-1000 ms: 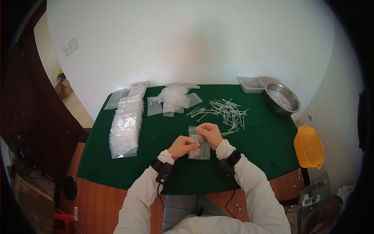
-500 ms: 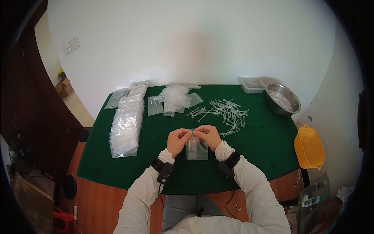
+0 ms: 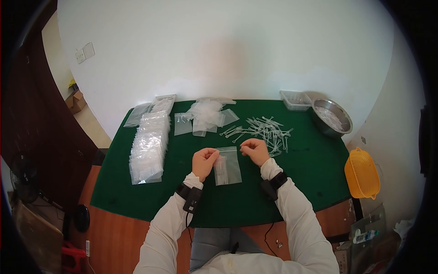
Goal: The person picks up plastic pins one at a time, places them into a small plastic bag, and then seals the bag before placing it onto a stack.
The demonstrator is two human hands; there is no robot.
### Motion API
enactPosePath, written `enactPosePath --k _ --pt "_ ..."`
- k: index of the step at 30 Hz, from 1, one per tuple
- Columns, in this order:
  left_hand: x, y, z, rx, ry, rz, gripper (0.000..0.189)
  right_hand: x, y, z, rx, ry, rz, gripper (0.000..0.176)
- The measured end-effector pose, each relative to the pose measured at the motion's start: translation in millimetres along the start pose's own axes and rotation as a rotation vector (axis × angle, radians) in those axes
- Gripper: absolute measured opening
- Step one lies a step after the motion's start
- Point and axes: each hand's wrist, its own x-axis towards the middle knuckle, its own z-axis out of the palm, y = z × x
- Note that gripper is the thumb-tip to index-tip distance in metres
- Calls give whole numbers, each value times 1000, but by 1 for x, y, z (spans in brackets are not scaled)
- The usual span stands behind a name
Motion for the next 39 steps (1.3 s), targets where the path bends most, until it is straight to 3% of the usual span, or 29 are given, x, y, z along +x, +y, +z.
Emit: enactPosePath --k 5,9,13,16,24,33,39 --pt "0 2 -1 -15 25 -33 11 1 -4 0 113 152 44 13" --pt "-4 1 9 -100 -58 -127 12 -13 -22 29 259 -24 47 9" --pt "-7 -3 13 11 -86 31 12 -22 -19 40 51 -199 118 6" --pt "-12 10 19 296 -88 242 12 -22 -11 43 1 -184 8 6" --pt "-2 9 -2 455 -187 174 10 -17 -4 38 -136 -140 -89 5" --pt "3 0 -8 383 -140 143 12 -8 3 20 -110 -132 -38 6" --pt "3 -3 -10 453 -79 167 11 -4 6 10 -161 49 -114 9"
